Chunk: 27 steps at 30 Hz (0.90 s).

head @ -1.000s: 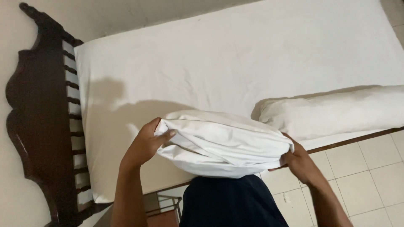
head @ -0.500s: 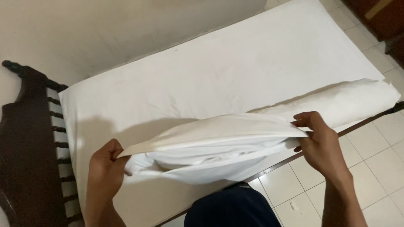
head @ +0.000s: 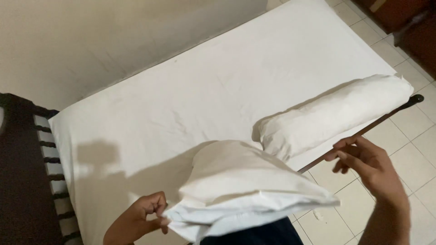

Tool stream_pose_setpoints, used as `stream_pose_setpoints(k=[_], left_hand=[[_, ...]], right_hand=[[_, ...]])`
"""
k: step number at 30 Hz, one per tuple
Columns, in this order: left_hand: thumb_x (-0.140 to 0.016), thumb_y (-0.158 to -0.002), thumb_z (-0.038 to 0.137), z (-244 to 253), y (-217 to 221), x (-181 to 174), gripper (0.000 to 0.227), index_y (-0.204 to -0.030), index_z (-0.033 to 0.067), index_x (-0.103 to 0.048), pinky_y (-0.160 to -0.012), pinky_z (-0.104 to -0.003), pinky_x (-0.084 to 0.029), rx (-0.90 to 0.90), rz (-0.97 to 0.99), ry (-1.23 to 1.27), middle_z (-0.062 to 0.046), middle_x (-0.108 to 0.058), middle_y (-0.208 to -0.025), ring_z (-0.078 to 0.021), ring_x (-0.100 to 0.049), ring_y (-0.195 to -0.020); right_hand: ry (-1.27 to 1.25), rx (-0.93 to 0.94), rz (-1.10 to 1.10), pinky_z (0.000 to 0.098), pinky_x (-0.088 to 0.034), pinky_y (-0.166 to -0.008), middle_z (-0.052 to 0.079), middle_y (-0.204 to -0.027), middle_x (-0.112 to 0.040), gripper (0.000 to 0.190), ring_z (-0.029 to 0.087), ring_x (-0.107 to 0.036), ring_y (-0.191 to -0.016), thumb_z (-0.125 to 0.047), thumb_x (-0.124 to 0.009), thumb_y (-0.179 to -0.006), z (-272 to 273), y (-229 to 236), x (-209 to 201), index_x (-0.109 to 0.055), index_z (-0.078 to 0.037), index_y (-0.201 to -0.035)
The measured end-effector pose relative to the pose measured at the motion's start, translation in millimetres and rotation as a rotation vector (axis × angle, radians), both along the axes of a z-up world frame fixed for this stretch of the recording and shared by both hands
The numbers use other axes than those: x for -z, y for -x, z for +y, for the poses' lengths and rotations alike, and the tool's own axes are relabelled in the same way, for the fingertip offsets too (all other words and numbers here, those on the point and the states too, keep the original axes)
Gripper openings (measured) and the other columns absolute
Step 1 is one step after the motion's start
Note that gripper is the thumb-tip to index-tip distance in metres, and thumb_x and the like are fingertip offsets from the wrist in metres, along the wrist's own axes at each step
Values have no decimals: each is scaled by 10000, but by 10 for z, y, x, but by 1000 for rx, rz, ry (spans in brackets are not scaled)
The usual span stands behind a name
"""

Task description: Cover pillows with clean pillowcases and arrange them on the bed.

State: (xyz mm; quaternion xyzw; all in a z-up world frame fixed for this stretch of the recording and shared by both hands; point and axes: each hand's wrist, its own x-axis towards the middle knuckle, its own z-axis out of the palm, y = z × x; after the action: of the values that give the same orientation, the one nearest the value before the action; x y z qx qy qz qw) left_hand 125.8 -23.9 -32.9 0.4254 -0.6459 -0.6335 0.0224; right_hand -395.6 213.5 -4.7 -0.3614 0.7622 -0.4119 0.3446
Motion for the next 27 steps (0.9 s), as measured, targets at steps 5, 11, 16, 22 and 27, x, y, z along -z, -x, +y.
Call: stream_pose_setpoints(k=[5,11,16,22,27], left_hand=[[-404,-995,542,-190,9,932,603,-1273,41,-593,-892,-431,-521,-305,298,-104,-153,-712,-1034,-252,-667,-982],[-428,-990,534,111,595,913,714,-1574,135,-329,-1129,-512,-407,-435,-317,-225,-147,-431,-1540,-316,-434,-1407],[-586,-891,432,225,745,872,784,-1568,117,-347,-1119,-487,-442,-411,-170,-217,-177,-498,-1508,-317,-516,-1354],[-785,-769,315,428,762,839,921,-1561,95,-369,-1107,-456,-484,-391,11,-219,-211,-582,-1468,-314,-616,-1289],[-865,-718,261,585,606,633,1019,-1574,121,-330,-1121,-439,-434,-441,23,-42,-181,-542,-1515,-291,-570,-1327]], right_hand=[[-300,10,-79,467,-551,-1020,155,-1390,-634,580,315,-661,-1223,-377,-561,-950,-408,-579,428,-470,-134,-1468],[-551,-321,-241,454,-290,-1242,125,-1655,-325,943,309,-298,-1538,-713,-528,-828,-406,-967,1245,-324,-217,-1603],[-651,88,-556,506,-334,-1220,171,-1683,-197,923,339,-225,-1562,-619,-549,-927,-329,-872,1379,-184,-138,-1625],[-357,-84,-454,434,-482,-1092,172,-1488,-510,814,303,-537,-1336,-364,-669,-866,-556,-969,1117,-369,-89,-1572],[-256,-131,-375,409,-561,-991,168,-1318,-705,727,273,-693,-1184,-204,-765,-829,-1041,-1029,920,-490,-73,-1489]])
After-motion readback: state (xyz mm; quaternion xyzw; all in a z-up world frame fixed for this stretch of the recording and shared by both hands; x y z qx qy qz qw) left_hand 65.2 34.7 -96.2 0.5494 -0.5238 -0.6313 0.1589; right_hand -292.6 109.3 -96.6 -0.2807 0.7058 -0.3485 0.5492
